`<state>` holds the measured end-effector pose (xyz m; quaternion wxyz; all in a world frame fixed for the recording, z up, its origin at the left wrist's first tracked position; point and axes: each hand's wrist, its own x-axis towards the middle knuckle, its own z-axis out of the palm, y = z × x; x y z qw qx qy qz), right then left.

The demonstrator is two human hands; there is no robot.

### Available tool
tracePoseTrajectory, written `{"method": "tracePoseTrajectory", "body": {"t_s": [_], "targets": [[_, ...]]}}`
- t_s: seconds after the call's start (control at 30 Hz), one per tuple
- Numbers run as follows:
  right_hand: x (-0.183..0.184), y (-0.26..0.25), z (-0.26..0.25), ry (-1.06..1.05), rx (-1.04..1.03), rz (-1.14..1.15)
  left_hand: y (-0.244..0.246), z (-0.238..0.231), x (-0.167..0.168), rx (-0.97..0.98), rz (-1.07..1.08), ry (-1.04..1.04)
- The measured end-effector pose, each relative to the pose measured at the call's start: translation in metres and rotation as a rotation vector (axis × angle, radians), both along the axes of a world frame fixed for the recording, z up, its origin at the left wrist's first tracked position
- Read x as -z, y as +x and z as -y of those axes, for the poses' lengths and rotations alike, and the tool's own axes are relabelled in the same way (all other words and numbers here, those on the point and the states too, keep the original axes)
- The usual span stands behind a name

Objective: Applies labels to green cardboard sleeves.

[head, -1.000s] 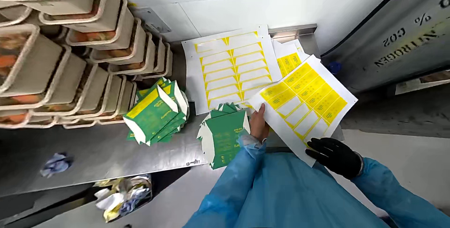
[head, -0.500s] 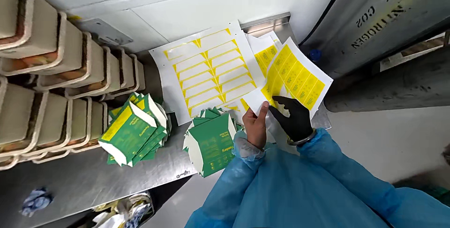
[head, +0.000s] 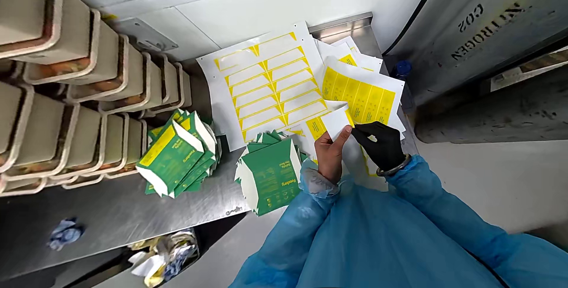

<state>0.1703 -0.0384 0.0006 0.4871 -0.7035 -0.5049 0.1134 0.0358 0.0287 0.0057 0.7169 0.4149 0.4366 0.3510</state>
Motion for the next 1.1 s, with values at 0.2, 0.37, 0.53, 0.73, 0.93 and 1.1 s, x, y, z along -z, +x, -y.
{"method": "tracePoseTrajectory", "body": {"t_s": [0.2,0.37,0.53,0.73,0.93,1.1], "targets": [[0.002,-0.01,0.001,0.054,0.038,0.013,-0.001,0.009,-0.006,-0.064,0.008,-0.05],[-0.003,-0.016,0.003,-0.002,-0.015,-0.067,-0.005,0.011,-0.007,-0.08,0.032,-0.077],[-0.002,-0.007,0.006,-0.02,-0.107,-0.078,-0.006,0.015,-0.008,-0.084,0.027,-0.098],[-0.007,-0.005,0.007,-0.063,-0.036,-0.308,-0.008,0.025,-0.005,-0.074,0.054,-0.059],[-0.007,-0.001,0.009,-0.017,-0.082,-0.161,-0.009,0.033,-0.01,-0.109,0.014,-0.013],[-0.01,0.001,0.014,-0.026,-0.093,-0.114,-0.009,0.034,-0.008,-0.115,0.049,-0.047]]}}
